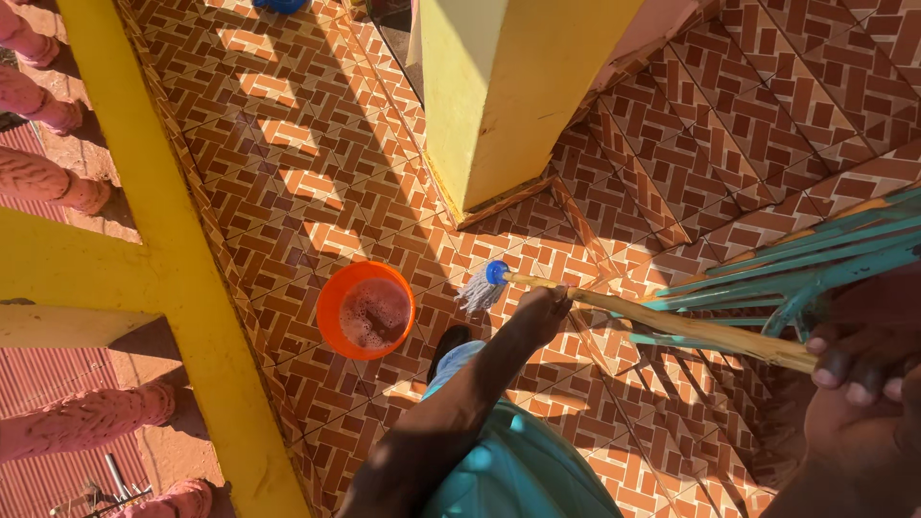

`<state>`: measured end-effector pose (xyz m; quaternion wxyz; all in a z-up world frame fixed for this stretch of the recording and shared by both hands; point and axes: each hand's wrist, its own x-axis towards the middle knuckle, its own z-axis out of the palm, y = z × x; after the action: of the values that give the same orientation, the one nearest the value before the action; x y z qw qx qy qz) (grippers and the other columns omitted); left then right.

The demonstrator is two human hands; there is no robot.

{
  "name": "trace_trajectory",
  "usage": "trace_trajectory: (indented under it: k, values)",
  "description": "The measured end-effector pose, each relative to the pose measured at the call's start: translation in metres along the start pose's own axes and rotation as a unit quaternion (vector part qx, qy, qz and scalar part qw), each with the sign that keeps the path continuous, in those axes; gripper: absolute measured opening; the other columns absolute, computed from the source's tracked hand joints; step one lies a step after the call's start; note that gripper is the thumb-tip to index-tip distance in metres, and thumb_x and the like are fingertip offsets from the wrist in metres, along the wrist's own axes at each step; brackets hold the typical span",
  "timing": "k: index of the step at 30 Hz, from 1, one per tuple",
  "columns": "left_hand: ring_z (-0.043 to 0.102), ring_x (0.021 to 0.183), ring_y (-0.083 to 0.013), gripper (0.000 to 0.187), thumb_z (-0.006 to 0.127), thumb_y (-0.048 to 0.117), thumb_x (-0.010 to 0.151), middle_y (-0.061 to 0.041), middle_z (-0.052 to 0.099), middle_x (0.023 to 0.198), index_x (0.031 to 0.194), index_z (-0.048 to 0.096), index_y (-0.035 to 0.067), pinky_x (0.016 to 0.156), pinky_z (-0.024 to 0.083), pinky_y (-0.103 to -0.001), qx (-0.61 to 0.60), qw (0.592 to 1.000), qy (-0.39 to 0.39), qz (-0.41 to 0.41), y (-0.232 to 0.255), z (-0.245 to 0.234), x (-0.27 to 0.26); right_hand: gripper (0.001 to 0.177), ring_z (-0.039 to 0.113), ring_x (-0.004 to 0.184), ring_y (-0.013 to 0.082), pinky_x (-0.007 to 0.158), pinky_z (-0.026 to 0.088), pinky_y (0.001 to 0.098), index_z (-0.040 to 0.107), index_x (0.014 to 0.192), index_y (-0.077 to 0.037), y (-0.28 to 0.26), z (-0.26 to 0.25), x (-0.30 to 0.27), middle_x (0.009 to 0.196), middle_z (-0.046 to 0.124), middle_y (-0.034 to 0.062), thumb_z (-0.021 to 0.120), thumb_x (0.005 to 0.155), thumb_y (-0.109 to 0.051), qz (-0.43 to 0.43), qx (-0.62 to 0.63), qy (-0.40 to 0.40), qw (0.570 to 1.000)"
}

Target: The person wrings out a mop head over a bucket by hand and then mops a tiled balcony floor using a long-handled mop.

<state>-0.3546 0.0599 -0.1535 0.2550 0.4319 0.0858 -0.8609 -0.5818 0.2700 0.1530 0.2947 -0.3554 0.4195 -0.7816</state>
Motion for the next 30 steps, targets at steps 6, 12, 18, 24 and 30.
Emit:
trace_trajectory:
  k: [6,12,18,24,30]
  values:
    - [0.052,0.135,-0.0268,0.053,0.062,0.006,0.098,-0.018,0.052,0.147,0.149,0.047,0.001,0.112,0.046,-0.035,-0.025,0.98,-0.179,0.08,0.004,0.039,0.073,0.044,0.049,0.063,0.0173,0.077,0.048,0.0396,0.049,0.081,-0.017,-0.018,0.008,0.011,0.068,0.047,0.0009,0.057,0.116,-0.041,-0.054,-0.048,-0.027,0.997]
    - [0.039,0.145,-0.0296,0.096,0.083,0.014,0.079,-0.013,0.035,0.158,0.158,0.029,0.015,0.114,0.04,-0.045,0.515,0.802,-0.101,0.286,-0.028,0.107,0.06,0.054,0.052,0.064,0.019,0.088,0.05,0.0457,0.045,0.079,-0.007,0.008,0.103,0.058,0.063,0.046,0.0065,0.052,0.125,-0.033,-0.013,-0.198,0.087,0.976]
    - [0.062,0.125,-0.0318,0.034,0.085,0.026,0.072,-0.011,0.073,0.128,0.101,0.079,0.01,0.109,0.042,-0.046,0.638,0.584,-0.212,0.456,-0.044,0.197,0.07,0.027,0.056,0.082,0.0167,0.082,0.047,0.0319,0.058,0.088,0.003,0.113,0.107,0.111,0.083,0.061,0.0093,0.062,0.104,-0.019,0.103,-0.288,0.105,0.946]
    - [0.065,0.094,-0.0344,0.034,0.075,0.033,0.094,-0.01,0.073,0.09,0.072,0.065,0.008,0.102,0.044,-0.047,0.631,0.584,-0.208,0.467,-0.061,0.186,0.102,0.043,0.052,0.061,0.0113,0.062,0.045,0.0287,0.049,0.07,-0.001,0.074,0.09,0.116,0.065,0.056,0.0032,0.057,0.106,-0.022,0.149,-0.32,0.017,0.935]
    - [0.065,0.091,-0.0346,0.033,0.078,0.031,0.091,-0.015,0.07,0.083,0.075,0.068,0.004,0.086,0.053,-0.046,0.712,0.564,-0.243,0.341,-0.087,0.194,0.12,0.045,0.047,0.05,0.0169,0.051,0.04,0.0344,0.055,0.064,0.004,0.064,0.08,0.155,0.056,0.054,0.008,0.06,0.103,-0.019,0.209,-0.381,0.097,0.895]
